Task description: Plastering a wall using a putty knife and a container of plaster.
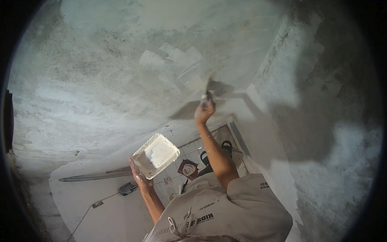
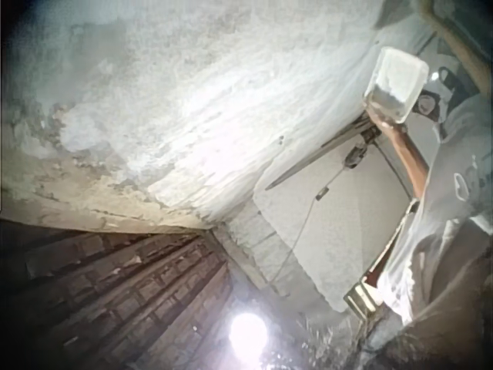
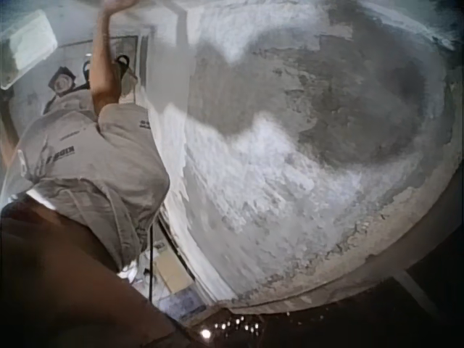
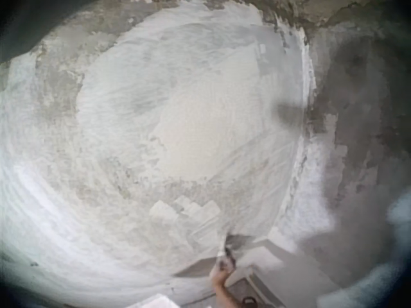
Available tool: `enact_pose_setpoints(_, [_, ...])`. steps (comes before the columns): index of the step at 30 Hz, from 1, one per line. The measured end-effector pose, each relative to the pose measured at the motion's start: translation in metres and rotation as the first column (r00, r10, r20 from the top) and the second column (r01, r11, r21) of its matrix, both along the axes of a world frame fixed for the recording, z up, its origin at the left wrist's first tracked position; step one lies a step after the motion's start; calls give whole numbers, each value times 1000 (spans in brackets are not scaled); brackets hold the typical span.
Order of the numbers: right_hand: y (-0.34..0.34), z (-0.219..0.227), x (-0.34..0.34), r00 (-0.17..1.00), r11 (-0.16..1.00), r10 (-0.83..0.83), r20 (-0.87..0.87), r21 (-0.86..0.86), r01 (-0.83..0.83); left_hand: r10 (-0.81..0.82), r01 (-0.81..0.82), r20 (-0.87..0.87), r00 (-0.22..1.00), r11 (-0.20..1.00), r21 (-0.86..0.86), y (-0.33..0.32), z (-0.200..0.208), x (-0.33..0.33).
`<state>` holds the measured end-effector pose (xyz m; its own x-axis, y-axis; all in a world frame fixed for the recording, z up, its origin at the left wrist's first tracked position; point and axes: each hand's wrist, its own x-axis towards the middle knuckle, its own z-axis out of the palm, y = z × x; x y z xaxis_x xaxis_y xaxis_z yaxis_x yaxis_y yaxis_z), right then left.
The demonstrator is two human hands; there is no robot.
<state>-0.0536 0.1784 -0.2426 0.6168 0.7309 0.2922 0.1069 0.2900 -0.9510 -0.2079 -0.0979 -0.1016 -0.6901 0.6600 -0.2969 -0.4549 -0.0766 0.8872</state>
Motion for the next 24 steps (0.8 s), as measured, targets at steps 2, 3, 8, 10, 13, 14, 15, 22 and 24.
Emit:
enact_pose_setpoints(2, [-31,-1,-17,984,989,147,98,-15,-146,-22,22,40,999,1000,-16,-1,-4,-8])
enact_pose_setpoints(3, [-42,-2,-18,986,991,134,99,-23,-132,-32,34,79,996,999,-23,0,-5,-10])
enact_pose_setpoints(8, [-57,6,22,960,960,258,108,81,-267,-58,60,30,998,995,-85,15,15,7])
enact_pose_setpoints(10, [-49,15,37,979,985,165,116,25,-169,-49,54,46,998,994,-97,16,12,7])
enact_pose_setpoints(13, [-25,15,45,984,994,7,180,108,-27,-80,88,67,995,989,-123,18,3,4])
enact_pose_setpoints(14, [-23,19,44,983,996,16,181,83,-32,-96,108,94,991,985,-136,19,2,0])
enact_pose_setpoints(15, [-22,23,45,985,994,30,172,103,-48,-109,127,122,986,980,-150,17,1,-5])
enact_pose_setpoints(22, [-18,36,67,961,963,150,232,187,-196,-182,183,19,983,980,-81,4,-27,-24])
enact_pose_setpoints(24, [-22,28,71,968,969,135,210,175,-173,-155,167,95,983,977,-134,9,-32,-27])
